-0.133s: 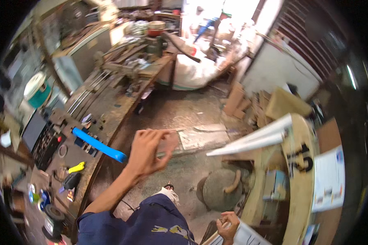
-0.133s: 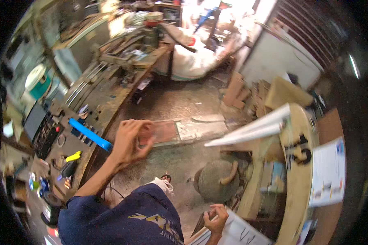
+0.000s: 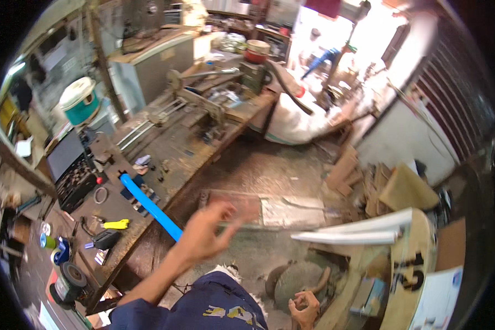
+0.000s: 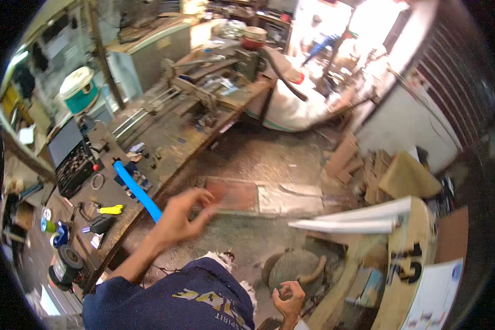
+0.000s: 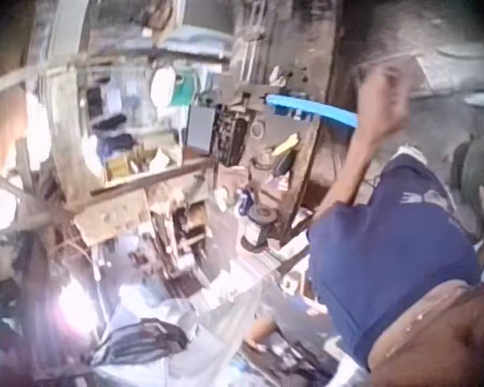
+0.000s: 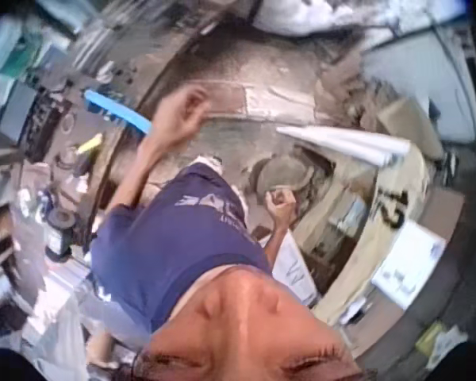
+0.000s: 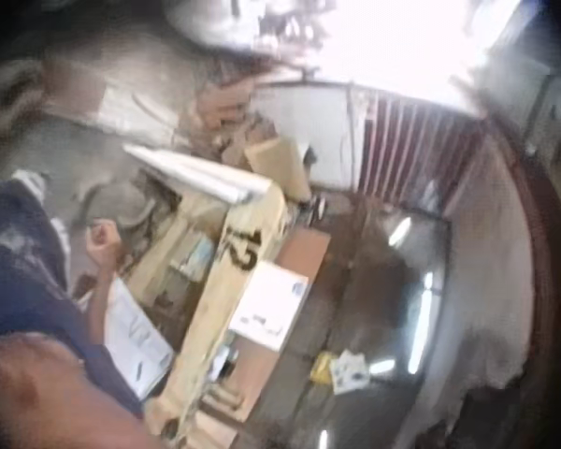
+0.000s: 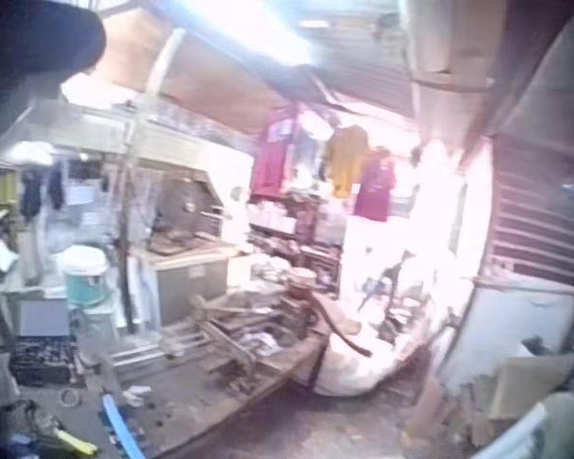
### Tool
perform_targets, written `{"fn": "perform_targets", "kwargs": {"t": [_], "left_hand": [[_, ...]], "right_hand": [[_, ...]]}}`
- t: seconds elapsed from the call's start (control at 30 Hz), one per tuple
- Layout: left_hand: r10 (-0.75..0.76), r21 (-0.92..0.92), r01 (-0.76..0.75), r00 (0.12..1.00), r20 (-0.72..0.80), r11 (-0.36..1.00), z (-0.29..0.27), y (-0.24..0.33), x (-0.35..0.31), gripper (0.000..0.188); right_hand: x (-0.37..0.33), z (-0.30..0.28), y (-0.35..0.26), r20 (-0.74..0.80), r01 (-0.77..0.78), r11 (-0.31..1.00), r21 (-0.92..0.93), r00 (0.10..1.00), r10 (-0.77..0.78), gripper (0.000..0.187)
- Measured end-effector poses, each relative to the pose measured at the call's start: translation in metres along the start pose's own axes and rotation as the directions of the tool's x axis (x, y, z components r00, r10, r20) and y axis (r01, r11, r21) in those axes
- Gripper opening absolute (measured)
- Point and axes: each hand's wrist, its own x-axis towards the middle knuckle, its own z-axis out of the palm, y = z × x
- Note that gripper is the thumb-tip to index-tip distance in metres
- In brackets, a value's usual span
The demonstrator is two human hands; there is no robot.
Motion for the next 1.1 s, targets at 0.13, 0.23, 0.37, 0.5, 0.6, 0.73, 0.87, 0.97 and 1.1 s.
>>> {"fn": "perform_targets", "kwargs": {"t": [0.13,0.23,0.37,0.5,0.6,0.73,0.87,0.97,1.1], "left_hand": [[-0.18,0.067,0.168,0.934,0.309,0.984,-0.039,0.005,-0.011,0.04],[-0.353,0.169,0.313,0.872,0.339,0.935,-0.049,-0.037,0.002,0.043],[-0.456,0.292,0.356,0.765,0.454,0.888,-0.064,-0.089,0.015,0.048],[-0.533,0.249,0.471,0.743,0.405,0.846,-0.082,-0.125,0.091,0.049],[-0.593,0.267,0.538,0.778,0.208,0.799,-0.111,-0.119,0.172,0.044],[-0.557,0.124,0.572,0.819,-0.137,0.81,-0.168,-0.106,0.229,0.04],[-0.572,0.012,0.645,0.687,-0.448,0.764,-0.255,-0.105,0.269,0.033],[-0.507,-0.026,0.634,0.592,-0.626,0.773,-0.319,-0.126,0.271,0.028],[-0.427,0.007,0.625,0.542,-0.724,0.781,-0.403,-0.15,0.291,0.026]], "right_hand": [[0.092,0.026,-0.02,0.327,0.081,0.996,-0.032,0.943,-0.066,0.035],[0.183,0.061,-0.027,0.545,0.131,0.991,-0.037,0.833,-0.09,0.041],[0.288,0.093,-0.062,0.704,0.22,0.975,-0.016,0.695,-0.146,0.053],[0.398,0.124,-0.068,0.737,0.285,0.957,0.05,0.636,-0.228,0.057],[0.492,0.136,-0.11,0.691,0.319,0.947,0.048,0.673,-0.262,0.033],[0.607,0.162,-0.212,0.592,0.543,0.836,0.076,0.65,-0.476,0.018],[0.674,0.206,-0.355,0.615,0.514,0.838,0.185,0.605,-0.507,0.025],[0.683,0.256,-0.429,0.662,0.513,0.801,0.308,0.489,-0.568,0.03],[0.675,0.318,-0.505,0.702,0.576,0.697,0.427,0.275,-0.656,0.029]]}}
